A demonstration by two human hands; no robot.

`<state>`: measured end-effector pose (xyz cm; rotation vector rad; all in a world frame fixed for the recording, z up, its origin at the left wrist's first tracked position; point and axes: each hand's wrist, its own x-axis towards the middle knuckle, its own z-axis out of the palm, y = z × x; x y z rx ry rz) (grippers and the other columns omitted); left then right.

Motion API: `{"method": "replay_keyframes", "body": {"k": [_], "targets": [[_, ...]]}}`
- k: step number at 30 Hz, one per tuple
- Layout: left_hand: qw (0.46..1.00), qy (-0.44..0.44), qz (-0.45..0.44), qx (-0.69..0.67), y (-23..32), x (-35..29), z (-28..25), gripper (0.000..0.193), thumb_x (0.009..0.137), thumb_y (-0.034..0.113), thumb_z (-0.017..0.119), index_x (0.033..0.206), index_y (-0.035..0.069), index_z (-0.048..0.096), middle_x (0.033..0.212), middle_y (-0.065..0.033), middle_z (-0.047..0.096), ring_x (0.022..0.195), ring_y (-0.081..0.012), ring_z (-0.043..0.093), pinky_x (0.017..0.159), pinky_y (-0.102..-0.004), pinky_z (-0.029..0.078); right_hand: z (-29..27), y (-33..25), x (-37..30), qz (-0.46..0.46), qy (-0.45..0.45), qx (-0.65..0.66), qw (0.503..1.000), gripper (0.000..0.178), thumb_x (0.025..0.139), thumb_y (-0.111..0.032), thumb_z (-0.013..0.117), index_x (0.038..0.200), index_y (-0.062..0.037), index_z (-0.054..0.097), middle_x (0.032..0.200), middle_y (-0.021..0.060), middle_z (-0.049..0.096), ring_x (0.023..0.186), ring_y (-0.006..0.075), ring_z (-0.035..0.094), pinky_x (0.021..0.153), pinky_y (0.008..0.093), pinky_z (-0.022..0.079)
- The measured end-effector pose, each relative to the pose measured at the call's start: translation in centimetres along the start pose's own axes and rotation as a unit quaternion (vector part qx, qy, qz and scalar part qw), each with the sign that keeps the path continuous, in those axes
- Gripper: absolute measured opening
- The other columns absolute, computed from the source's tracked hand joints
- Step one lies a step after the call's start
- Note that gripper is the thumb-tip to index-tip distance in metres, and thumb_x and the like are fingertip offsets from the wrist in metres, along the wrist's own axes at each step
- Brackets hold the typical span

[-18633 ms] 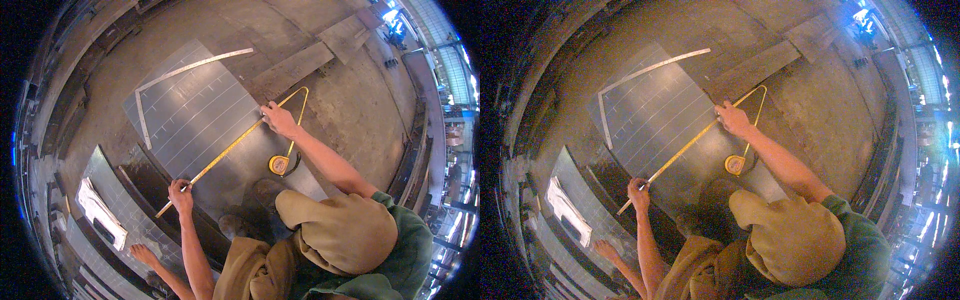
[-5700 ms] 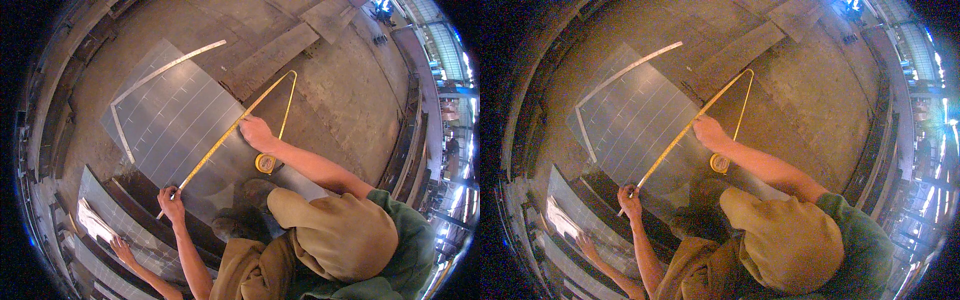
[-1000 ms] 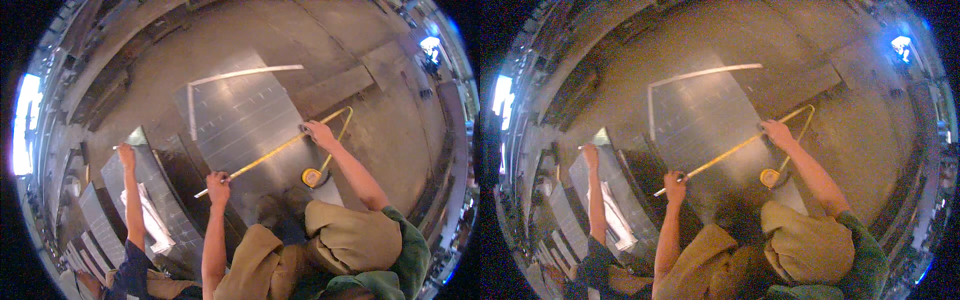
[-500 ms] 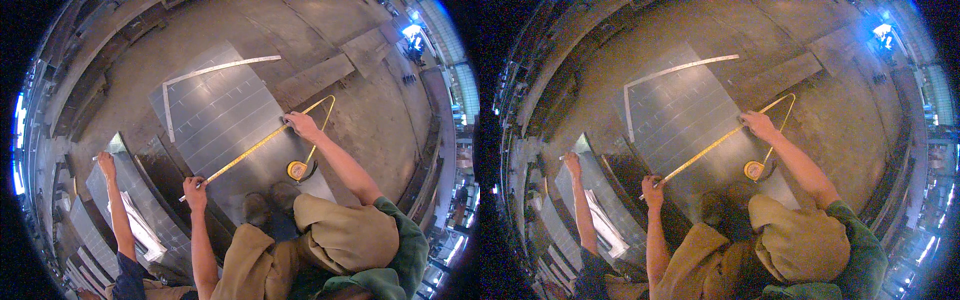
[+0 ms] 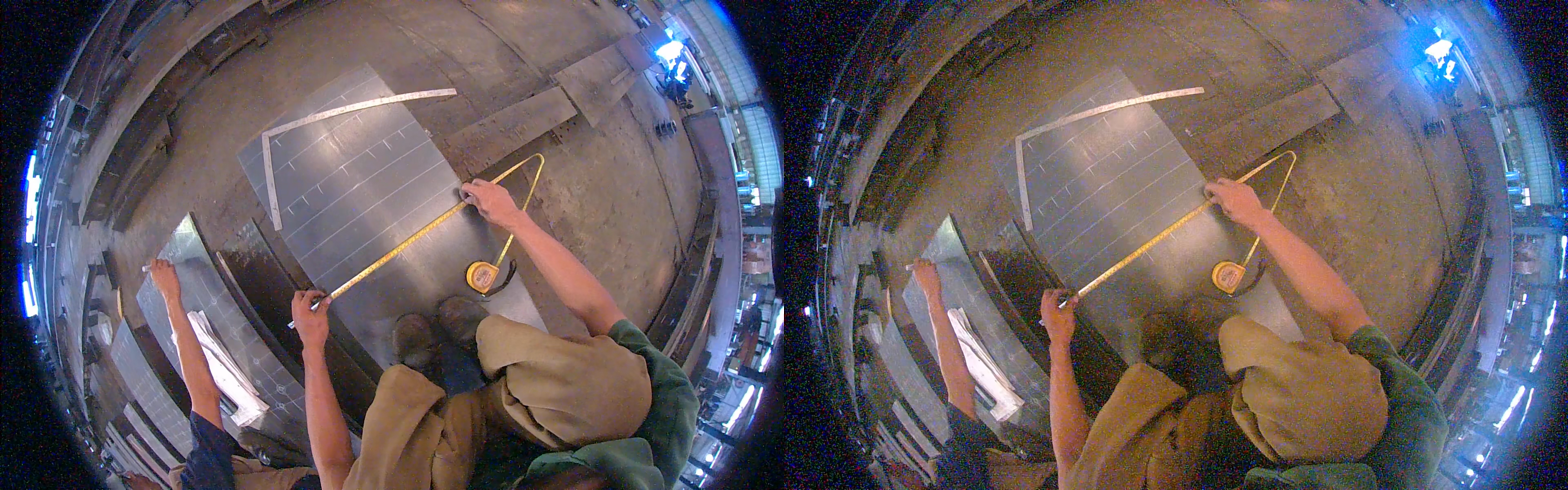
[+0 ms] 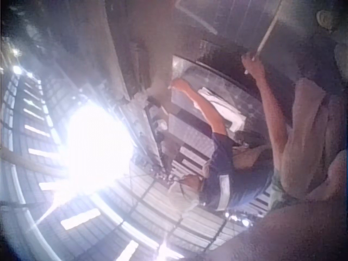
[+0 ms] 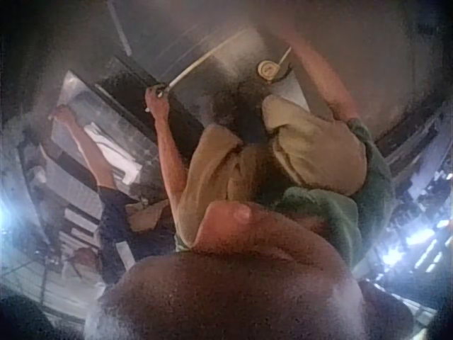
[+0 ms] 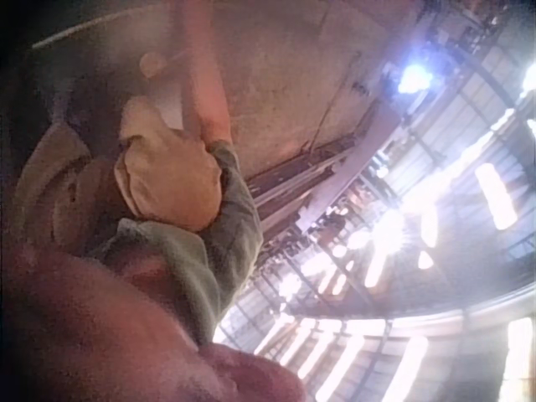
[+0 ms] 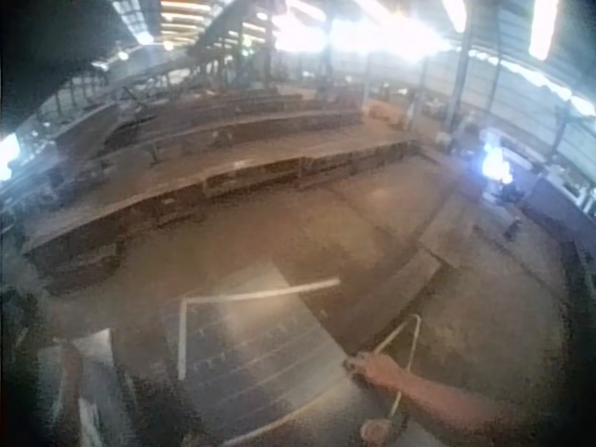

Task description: The person measures a large metal sheet using a tape measure and a set square, marking lines with a marker. They repeatedly measure and mark the sheet to create a grid pattern.

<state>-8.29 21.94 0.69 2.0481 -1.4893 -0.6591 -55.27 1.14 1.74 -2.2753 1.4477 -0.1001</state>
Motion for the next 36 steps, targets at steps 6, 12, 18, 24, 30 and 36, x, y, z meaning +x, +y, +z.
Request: {"method": "replay_keyframes", "body": {"k": [6, 12, 18, 24, 30, 36], "targets": [[0.999, -0.026, -0.006, -0.021, 0.4, 0.3, -0.1, 0.018, 0.076, 0.009, 0.082, 0.089, 0.003, 0.071, 0.089, -0.0112, 0.059, 0.089, -0.0319, 0.061, 0.079, -0.0426, 0.048, -1.0, 1.6, 0.1, -0.007, 0.011, 0.02, 1.0, 0.016, 0.094, -0.011, 0.062, 0.109, -0.0131, 0.057, 0.101, 0.0139, 0.061, 0.098, 0.0388, 0.062, 0.078, 0.0484, 0.049], [1.0, -0.024, 0.019, -0.003, 0.7, 0.4, 0.4, 0.018, 0.075, 0.008, 0.082, 0.088, 0.003, 0.071, 0.088, -0.0112, 0.059, 0.086, -0.0312, 0.061, 0.077, -0.0419, 0.048, -0.7, 2.8, 0.1, -0.016, 0.002, 0.025, 1.0, 0.018, 0.093, -0.008, 0.061, 0.109, -0.0138, 0.058, 0.097, 0.0126, 0.06, 0.096, 0.0375, 0.061, 0.077, 0.0471, 0.049], [0.998, 0.015, 0.061, 0.01, 0.5, 0.1, 0.8, 0.016, 0.075, 0.007, 0.081, 0.086, 0.002, 0.071, 0.091, -0.0113, 0.06, 0.089, -0.0328, 0.06, 0.079, -0.0427, 0.048, 0.1, 3.4, -0.2, -0.01, 0.016, -0.002, 1.0, 0.016, 0.093, -0.007, 0.061, 0.108, -0.0134, 0.058, 0.096, 0.0118, 0.058, 0.095, 0.036, 0.06, 0.077, 0.046, 0.048], [1.0, -0.02, 0.017, -0.011, 0.3, 0.3, 0.9, 0.015, 0.078, 0.01, 0.08, 0.086, 0.003, 0.071, 0.09, -0.0116, 0.059, 0.09, -0.0334, 0.06, 0.08, -0.0432, 0.047, 0.2, 4.1, -0.3, -0.033, 0.006, -0.016, 0.999, 0.038, 0.087, -0.009, 0.067, 0.123, -0.0183, 0.058, 0.105, 0.0145, 0.058, 0.097, 0.0398, 0.063, 0.079, 0.0492, 0.053], [0.999, -0.016, 0.023, -0.017, 1.1, 0.4, 1.0, 0.014, 0.078, 0.01, 0.079, 0.086, 0.002, 0.07, 0.088, -0.0118, 0.058, 0.089, -0.0335, 0.059, 0.08, -0.043, 0.046, 0.1, 4.2, -0.3, -0.036, 0.003, -0.022, 0.999, 0.029, 0.091, -0.011, 0.064, 0.118, -0.0181, 0.062, 0.102, 0.0134, 0.058, 0.097, 0.0388, 0.063, 0.078, 0.0482, 0.053], [0.999, -0.021, 0.01, -0.032, 1.2, 0.4, 1.0, 0.013, 0.079, 0.009, 0.078, 0.086, 0.001, 0.07, 0.088, -0.0113, 0.058, 0.088, -0.0326, 0.059, 0.08, -0.0427, 0.046, -0.3, 3.5, -0.3, -0.031, 0.007, -0.017, 0.999, 0.021, 0.096, -0.016, 0.06, 0.117, -0.0196, 0.063, 0.1, 0.0129, 0.058, 0.096, 0.0377, 0.063, 0.077, 0.0475, 0.053]]}}
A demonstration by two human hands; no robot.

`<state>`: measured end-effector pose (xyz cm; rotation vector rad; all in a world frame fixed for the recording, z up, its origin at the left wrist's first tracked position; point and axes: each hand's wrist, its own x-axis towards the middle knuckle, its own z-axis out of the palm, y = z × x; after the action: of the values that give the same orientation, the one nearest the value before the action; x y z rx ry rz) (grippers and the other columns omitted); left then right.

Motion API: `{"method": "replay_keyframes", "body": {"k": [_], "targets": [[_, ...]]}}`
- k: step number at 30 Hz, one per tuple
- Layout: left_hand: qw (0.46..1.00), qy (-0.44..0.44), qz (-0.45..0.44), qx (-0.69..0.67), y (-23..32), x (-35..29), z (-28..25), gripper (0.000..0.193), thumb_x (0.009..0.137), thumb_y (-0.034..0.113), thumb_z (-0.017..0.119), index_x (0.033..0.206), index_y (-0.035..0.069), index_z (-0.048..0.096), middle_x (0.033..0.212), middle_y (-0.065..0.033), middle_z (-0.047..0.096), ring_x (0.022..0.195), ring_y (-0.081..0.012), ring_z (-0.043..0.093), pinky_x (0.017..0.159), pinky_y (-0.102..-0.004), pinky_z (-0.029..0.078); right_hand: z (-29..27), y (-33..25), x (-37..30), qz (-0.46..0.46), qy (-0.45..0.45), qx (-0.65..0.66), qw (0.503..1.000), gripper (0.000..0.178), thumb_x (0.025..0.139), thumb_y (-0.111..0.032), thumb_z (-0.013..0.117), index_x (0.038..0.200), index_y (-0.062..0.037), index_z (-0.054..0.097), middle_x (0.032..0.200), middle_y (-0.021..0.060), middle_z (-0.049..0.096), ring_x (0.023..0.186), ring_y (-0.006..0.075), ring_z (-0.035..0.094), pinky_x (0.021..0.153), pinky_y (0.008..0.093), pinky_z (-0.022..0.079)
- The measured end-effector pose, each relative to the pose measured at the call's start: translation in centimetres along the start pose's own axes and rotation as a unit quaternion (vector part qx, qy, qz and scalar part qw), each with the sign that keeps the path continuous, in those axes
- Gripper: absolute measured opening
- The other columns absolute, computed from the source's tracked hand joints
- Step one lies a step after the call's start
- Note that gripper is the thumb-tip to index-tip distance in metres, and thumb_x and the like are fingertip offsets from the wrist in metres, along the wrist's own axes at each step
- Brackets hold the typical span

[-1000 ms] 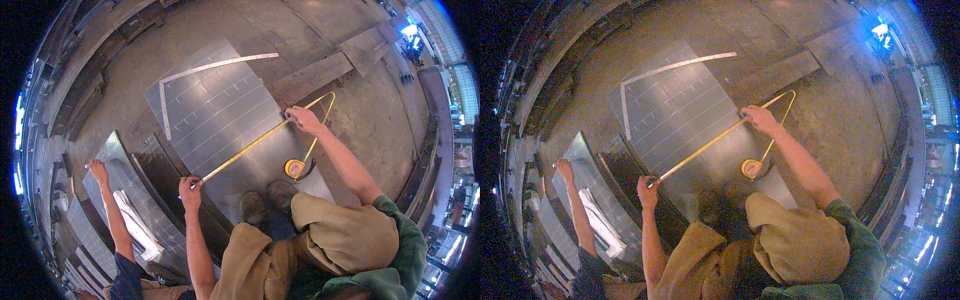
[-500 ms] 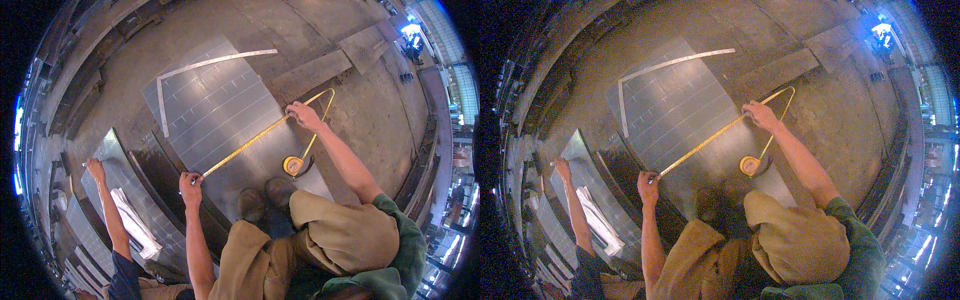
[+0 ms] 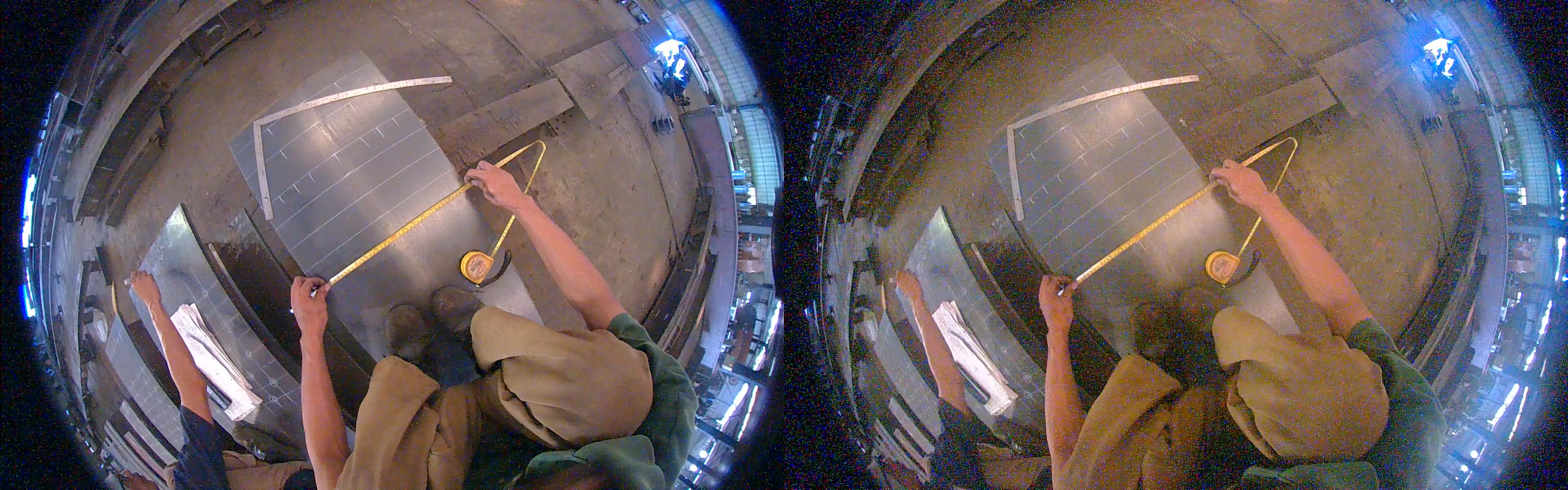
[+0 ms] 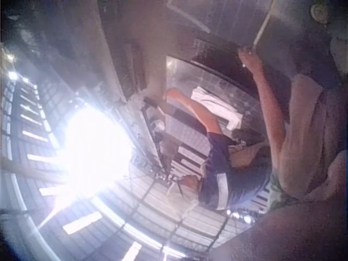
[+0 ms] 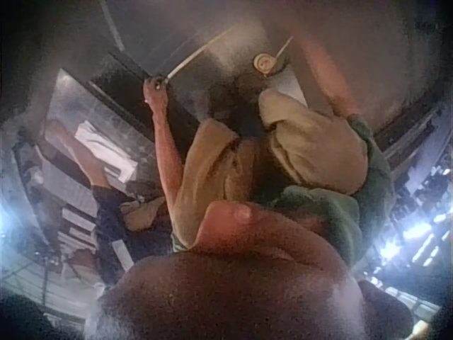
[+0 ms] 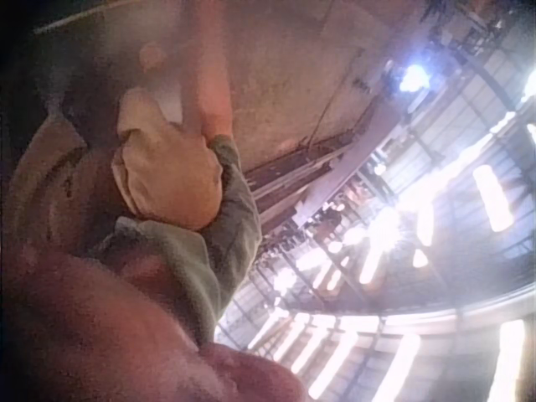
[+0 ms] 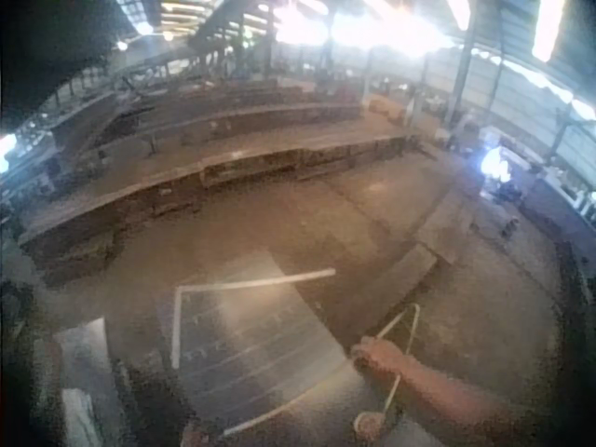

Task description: The person measures a large metal sheet using a tape measure and a set square, marking lines with a marker. They repeatedly measure and mark the sheet to create a grid pattern.

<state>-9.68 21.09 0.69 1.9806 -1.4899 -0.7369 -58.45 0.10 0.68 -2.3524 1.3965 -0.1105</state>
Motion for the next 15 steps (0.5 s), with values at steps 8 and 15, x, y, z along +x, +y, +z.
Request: {"method": "replay_keyframes", "body": {"k": [8, 15], "targets": [[1.0, -0.007, -0.016, -0.011, -0.21, 0.01, 0.38, 0.012, 0.079, 0.008, 0.077, 0.086, 0.001, 0.07, 0.088, -0.0106, 0.059, 0.089, -0.0319, 0.059, 0.08, -0.0421, 0.047, 0.11, 0.12, -0.25, 0.005, 0.005, -0.005, 1.0, 0.018, 0.098, -0.018, 0.059, 0.115, -0.0198, 0.063, 0.1, 0.0124, 0.057, 0.096, 0.0368, 0.063, 0.077, 0.0466, 0.053], [1.0, 0.002, 0.022, 0.018, -0.43, -0.16, 0.02, 0.014, 0.08, 0.01, 0.077, 0.088, 0.001, 0.069, 0.089, -0.0119, 0.059, 0.091, -0.034, 0.058, 0.082, -0.0435, 0.046, 0.09, -0.46, -0.17, 0.002, 0.013, -0.003, 1.0, 0.016, 0.099, -0.018, 0.057, 0.114, -0.0203, 0.063, 0.101, 0.0126, 0.058, 0.097, 0.0373, 0.063, 0.077, 0.0475, 0.053]]}}
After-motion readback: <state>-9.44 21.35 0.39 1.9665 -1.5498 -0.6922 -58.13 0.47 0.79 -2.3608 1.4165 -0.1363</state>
